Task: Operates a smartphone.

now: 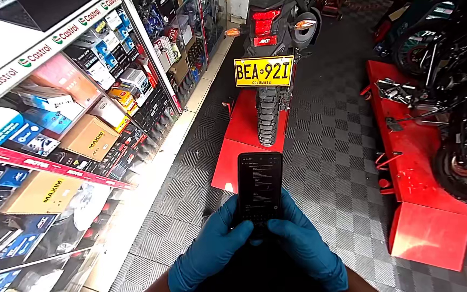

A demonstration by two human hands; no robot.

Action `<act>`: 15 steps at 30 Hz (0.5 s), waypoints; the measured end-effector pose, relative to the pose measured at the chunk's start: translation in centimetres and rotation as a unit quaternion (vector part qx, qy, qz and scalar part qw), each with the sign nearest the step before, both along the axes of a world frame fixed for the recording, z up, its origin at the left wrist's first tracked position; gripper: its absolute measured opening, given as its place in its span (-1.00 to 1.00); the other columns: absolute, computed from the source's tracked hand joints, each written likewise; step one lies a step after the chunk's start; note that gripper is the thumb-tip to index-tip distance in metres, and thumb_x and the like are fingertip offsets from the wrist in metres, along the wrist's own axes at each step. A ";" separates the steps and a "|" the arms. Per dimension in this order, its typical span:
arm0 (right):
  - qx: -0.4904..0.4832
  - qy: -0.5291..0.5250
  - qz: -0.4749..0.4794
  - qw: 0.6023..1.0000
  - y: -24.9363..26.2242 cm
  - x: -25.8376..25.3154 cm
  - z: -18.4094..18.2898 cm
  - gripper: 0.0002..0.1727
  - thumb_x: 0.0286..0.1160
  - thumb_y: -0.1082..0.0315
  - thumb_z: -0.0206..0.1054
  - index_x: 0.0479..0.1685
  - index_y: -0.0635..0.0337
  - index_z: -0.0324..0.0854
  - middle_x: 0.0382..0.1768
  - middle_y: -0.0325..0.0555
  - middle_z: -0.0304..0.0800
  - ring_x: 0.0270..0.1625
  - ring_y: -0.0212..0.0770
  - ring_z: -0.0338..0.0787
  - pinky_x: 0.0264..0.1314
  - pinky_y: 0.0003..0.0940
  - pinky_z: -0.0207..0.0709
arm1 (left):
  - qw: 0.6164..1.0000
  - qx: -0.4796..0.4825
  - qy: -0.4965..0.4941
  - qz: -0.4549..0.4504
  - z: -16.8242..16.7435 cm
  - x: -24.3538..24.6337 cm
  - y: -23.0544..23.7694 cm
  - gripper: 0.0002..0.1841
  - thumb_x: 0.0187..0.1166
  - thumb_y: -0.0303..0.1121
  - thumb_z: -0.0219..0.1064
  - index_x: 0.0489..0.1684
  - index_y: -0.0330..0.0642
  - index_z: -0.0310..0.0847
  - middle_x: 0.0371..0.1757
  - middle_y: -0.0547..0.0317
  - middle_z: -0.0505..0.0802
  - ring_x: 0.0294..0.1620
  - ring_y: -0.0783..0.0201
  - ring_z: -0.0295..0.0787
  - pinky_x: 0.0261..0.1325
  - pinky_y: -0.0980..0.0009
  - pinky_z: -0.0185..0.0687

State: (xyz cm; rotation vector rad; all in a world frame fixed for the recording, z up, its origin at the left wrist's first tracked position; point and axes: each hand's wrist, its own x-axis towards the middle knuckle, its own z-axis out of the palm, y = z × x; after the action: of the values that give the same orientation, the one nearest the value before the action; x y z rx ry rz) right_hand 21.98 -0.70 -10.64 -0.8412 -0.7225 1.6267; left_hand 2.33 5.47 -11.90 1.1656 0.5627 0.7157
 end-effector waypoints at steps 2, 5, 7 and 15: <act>-0.005 -0.004 -0.002 1.000 0.0 0.0 0.0 -0.41 0.57 0.50 0.15 0.63 0.09 0.27 0.17 0.15 0.74 0.09 0.03 0.85 0.05 -0.05 0.80 | 1.000 -0.004 -0.007 -0.002 0.0 0.0 0.0 -0.64 0.68 -0.44 0.22 0.41 -0.26 0.51 0.09 0.02 0.86 0.09 0.22 0.85 0.22 0.28 0.78; -0.007 -0.014 0.003 1.000 0.0 -0.1 0.1 -0.40 0.57 0.50 0.16 0.65 0.11 0.24 0.19 0.16 0.73 0.12 0.04 0.84 0.07 -0.05 0.80 | 1.000 -0.002 -0.004 0.007 0.1 0.0 0.0 -0.68 0.69 -0.46 0.19 0.36 -0.26 0.54 0.05 0.04 0.87 0.07 0.24 0.85 0.21 0.30 0.78; -0.006 -0.017 0.007 1.000 0.1 -0.2 0.2 -0.40 0.55 0.53 0.16 0.64 0.14 0.24 0.20 0.14 0.73 0.14 0.03 0.84 0.10 -0.05 0.80 | 1.000 0.003 0.006 0.020 0.1 0.0 0.0 -0.69 0.70 -0.44 0.19 0.35 -0.26 0.57 0.04 0.04 0.88 0.07 0.24 0.85 0.20 0.30 0.78; 0.024 -0.029 0.040 0.999 0.3 -0.6 0.3 -0.05 0.33 0.72 0.31 0.80 0.10 -0.05 0.30 0.15 0.68 0.23 0.06 0.80 0.27 -0.04 0.74 | 0.999 -0.009 0.005 0.043 0.0 0.0 0.3 -0.70 0.72 -0.35 0.19 0.31 -0.23 0.61 0.03 0.04 0.88 0.02 0.23 0.86 0.13 0.30 0.81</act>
State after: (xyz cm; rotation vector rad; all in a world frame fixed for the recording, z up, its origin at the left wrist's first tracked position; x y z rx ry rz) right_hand 21.34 -0.37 -10.29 -0.8375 -0.8419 1.6545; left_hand 2.37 5.73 -11.91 1.1332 0.6296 0.7774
